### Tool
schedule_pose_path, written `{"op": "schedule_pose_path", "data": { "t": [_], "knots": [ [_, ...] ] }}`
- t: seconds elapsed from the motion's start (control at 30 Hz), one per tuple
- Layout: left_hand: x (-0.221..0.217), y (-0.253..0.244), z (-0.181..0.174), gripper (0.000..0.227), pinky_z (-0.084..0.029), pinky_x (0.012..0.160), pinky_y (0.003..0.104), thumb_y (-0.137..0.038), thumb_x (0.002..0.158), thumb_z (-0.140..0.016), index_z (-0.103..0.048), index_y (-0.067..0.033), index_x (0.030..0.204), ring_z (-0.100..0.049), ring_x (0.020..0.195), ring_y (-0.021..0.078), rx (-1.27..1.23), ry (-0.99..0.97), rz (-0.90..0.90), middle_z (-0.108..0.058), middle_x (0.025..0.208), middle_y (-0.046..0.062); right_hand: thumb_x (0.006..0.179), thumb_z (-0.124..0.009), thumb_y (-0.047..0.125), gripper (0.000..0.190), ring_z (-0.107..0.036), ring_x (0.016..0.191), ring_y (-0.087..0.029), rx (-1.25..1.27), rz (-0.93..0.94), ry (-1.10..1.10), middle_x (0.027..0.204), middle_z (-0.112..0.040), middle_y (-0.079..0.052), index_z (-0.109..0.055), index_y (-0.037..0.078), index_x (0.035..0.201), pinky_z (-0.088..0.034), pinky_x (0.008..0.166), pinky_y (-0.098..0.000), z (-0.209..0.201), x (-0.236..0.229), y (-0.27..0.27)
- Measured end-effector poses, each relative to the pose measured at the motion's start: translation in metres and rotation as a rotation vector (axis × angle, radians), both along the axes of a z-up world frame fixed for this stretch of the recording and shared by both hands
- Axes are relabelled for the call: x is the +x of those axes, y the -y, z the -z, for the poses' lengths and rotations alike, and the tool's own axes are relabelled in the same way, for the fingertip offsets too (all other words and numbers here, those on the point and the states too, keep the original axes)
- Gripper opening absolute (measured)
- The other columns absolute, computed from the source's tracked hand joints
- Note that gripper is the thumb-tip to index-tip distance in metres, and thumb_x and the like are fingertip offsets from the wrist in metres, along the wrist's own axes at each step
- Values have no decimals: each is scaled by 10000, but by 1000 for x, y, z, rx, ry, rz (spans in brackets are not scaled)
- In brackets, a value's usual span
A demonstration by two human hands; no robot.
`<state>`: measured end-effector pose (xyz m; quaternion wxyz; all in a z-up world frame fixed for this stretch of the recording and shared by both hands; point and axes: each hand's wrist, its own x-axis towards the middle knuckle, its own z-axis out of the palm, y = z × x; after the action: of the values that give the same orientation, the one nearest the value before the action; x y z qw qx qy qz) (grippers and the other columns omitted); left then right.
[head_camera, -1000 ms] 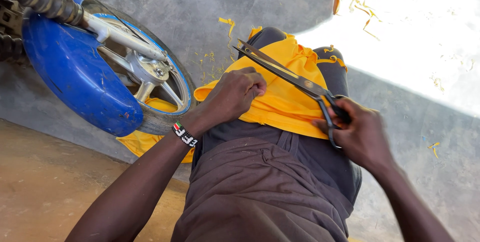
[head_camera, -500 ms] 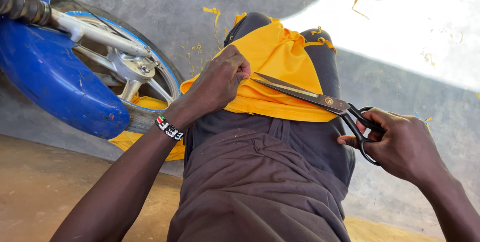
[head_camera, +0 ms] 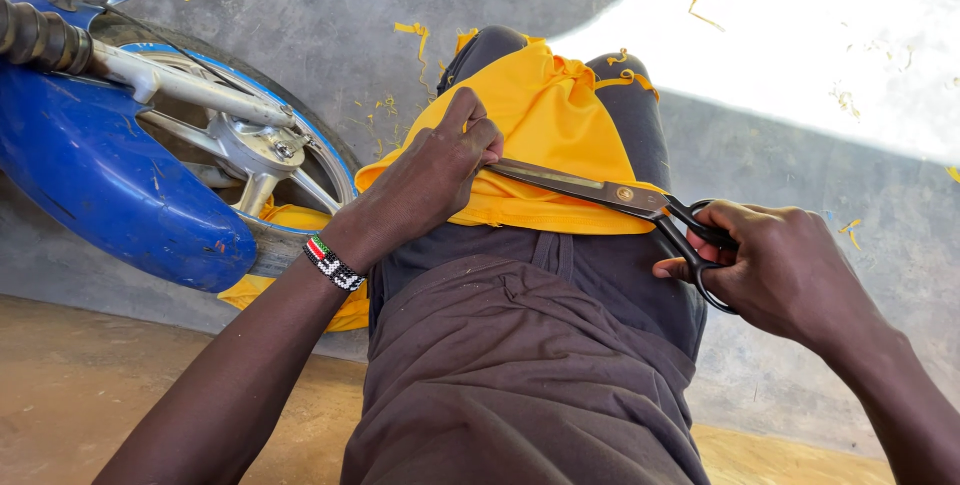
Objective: Cutting yellow fabric into strips using large scissors while sitting on the floor
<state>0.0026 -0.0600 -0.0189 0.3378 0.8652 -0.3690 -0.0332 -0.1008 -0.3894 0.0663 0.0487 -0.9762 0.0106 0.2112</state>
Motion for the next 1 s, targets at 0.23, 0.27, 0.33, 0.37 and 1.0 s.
{"op": "schedule_pose_path", "data": {
  "t": [0.23,0.27,0.33,0.37,1.0],
  "knots": [
    [0,0,4,242,-429,488,474,174,852,-463,-502,-34,969,-517,706,308,-14,47,-21,-413,1072,129,717,-870,615,581,-379,555,-266,-2,-25,-11,534,-575,-48,-521,150,721,-353,594,-356,0,3,0],
    [-1,0,5,227,-474,603,420,168,881,-465,-514,-34,971,-562,756,280,-111,-8,-41,-446,1058,111,729,-876,567,548,-410,543,-256,-12,-6,-7,541,-609,-37,-517,153,714,-346,590,-359,0,3,2],
    [0,-2,15,215,-519,718,366,161,910,-466,-526,-35,974,-606,806,252,-206,-62,-68,-478,1045,93,741,-882,519,518,-442,530,-246,-21,6,-3,548,-643,-25,-513,157,706,-338,585,-363,0,2,5],
    [2,-4,24,190,-479,723,372,113,910,-477,-543,-57,965,-594,810,248,-259,-80,-166,-538,979,78,758,-835,556,447,-525,548,-252,-81,0,11,587,-681,-16,-579,190,755,-364,587,-372,0,1,7],
    [-12,-1,33,307,-512,730,428,-274,936,-740,-750,-42,1136,-673,811,287,-122,-18,-219,-598,1017,61,727,-757,706,482,-574,563,-245,-261,48,26,603,-690,34,-668,266,904,-433,618,-339,5,0,20]
  ]
}}
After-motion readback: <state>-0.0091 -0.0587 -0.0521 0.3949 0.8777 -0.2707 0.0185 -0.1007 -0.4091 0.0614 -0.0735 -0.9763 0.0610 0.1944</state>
